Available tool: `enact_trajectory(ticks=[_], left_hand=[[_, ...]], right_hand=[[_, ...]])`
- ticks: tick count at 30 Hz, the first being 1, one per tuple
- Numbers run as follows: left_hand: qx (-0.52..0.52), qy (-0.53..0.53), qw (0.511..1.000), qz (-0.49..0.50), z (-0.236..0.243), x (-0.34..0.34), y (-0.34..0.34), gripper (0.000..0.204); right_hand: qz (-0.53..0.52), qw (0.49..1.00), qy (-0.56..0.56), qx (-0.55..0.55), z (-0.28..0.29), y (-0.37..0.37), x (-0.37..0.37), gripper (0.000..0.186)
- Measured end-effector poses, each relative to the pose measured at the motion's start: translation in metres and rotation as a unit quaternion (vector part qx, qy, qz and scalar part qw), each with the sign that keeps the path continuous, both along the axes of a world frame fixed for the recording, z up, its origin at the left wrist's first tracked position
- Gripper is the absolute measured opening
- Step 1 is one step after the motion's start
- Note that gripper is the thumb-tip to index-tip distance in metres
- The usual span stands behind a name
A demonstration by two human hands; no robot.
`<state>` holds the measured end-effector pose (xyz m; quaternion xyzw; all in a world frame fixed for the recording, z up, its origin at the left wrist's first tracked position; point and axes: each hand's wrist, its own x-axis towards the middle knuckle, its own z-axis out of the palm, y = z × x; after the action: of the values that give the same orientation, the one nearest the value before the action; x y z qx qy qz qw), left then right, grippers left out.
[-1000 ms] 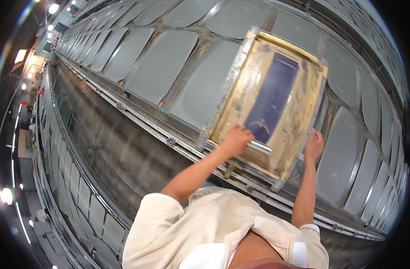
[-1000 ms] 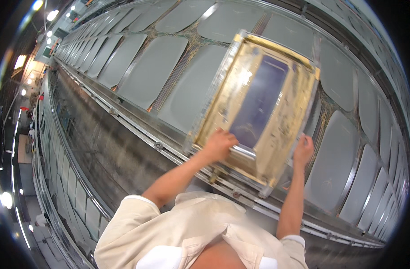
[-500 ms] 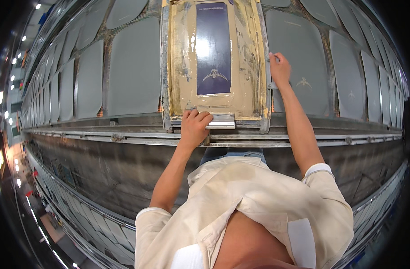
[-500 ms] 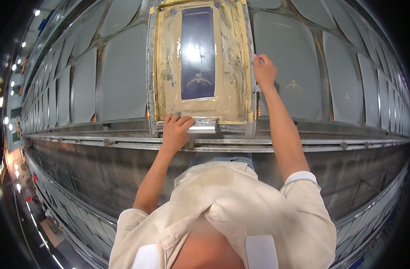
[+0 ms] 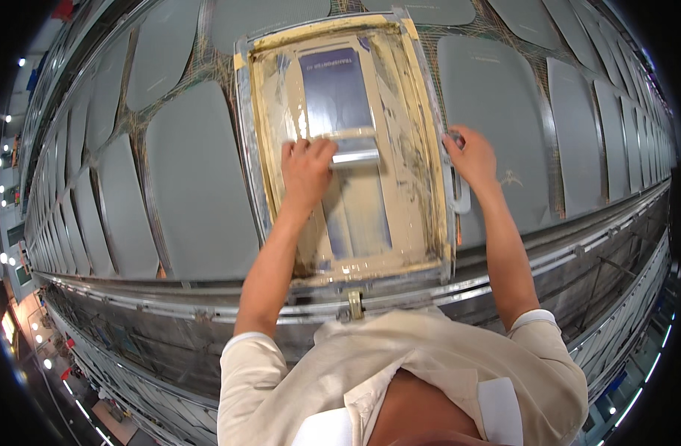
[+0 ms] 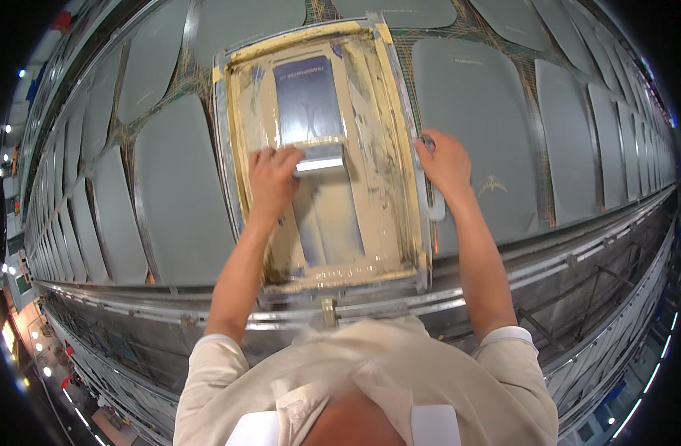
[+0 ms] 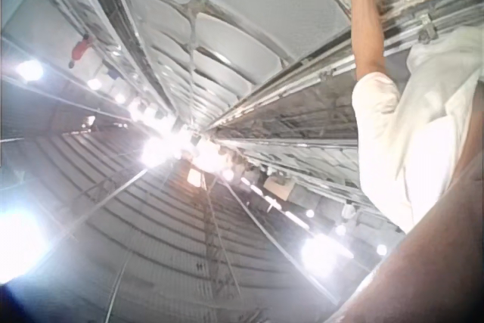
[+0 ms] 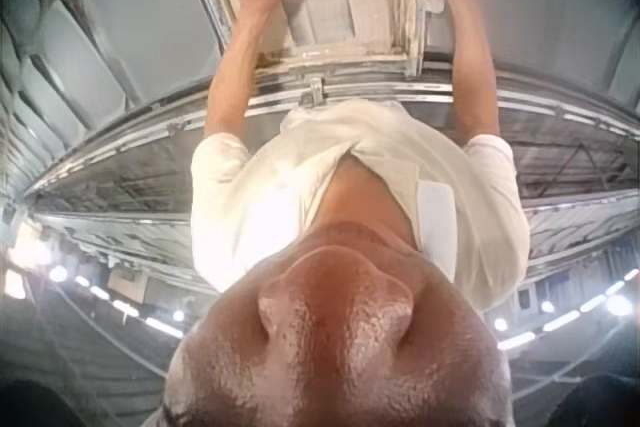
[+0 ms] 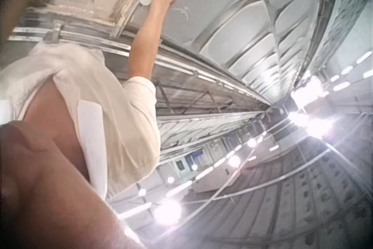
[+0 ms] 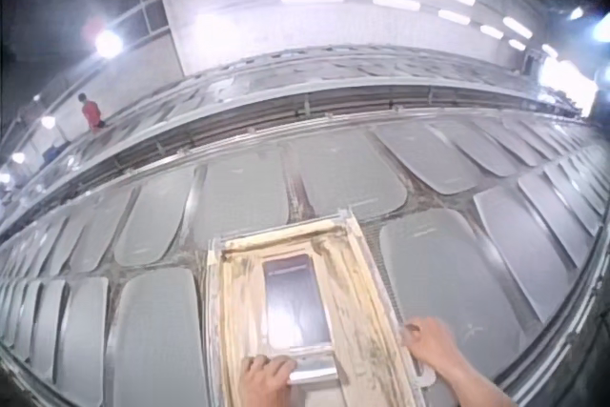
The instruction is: The person pours a beige paste into a screen printing frame and uses a squeegee to spread the paste evenly across the mesh. They repeatedly pull the squeegee across the screen to coat the stencil area.
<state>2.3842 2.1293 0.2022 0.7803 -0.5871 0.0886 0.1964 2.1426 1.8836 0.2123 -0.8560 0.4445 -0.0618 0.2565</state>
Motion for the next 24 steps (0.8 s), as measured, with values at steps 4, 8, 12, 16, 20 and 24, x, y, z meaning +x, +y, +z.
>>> enact_trajectory(ticks=[4,8,12,16,20,24], left_hand=[[0.001,-0.035,0.999,0.005,-0.006,0.105,-0.094,0.036],[0.068,0.071,0.995,-0.009,0.022,0.157,-0.155,0.031],[0.132,0.120,0.984,-0.007,0.026,0.193,-0.184,0.036],[0.158,0.145,0.977,0.004,0.017,0.200,-0.193,0.038],[0.138,0.104,0.985,0.010,0.009,0.164,-0.155,0.039],[0.084,0.109,0.990,-0.021,0.015,0.076,-0.076,0.034]], right_hand=[[0.131,0.980,-0.150,-0.001,0.026,-0.041,0.109,0.050],[0.317,0.931,-0.162,-0.084,0.030,-0.084,0.218,0.049],[0.378,0.917,-0.027,-0.124,0.028,-0.094,0.282,0.034],[0.342,0.935,0.016,-0.091,0.010,-0.103,0.302,0.035],[0.332,0.939,0.032,-0.083,0.004,-0.066,0.274,0.034],[0.378,0.924,0.056,-0.025,0.006,0.004,0.188,0.030]])
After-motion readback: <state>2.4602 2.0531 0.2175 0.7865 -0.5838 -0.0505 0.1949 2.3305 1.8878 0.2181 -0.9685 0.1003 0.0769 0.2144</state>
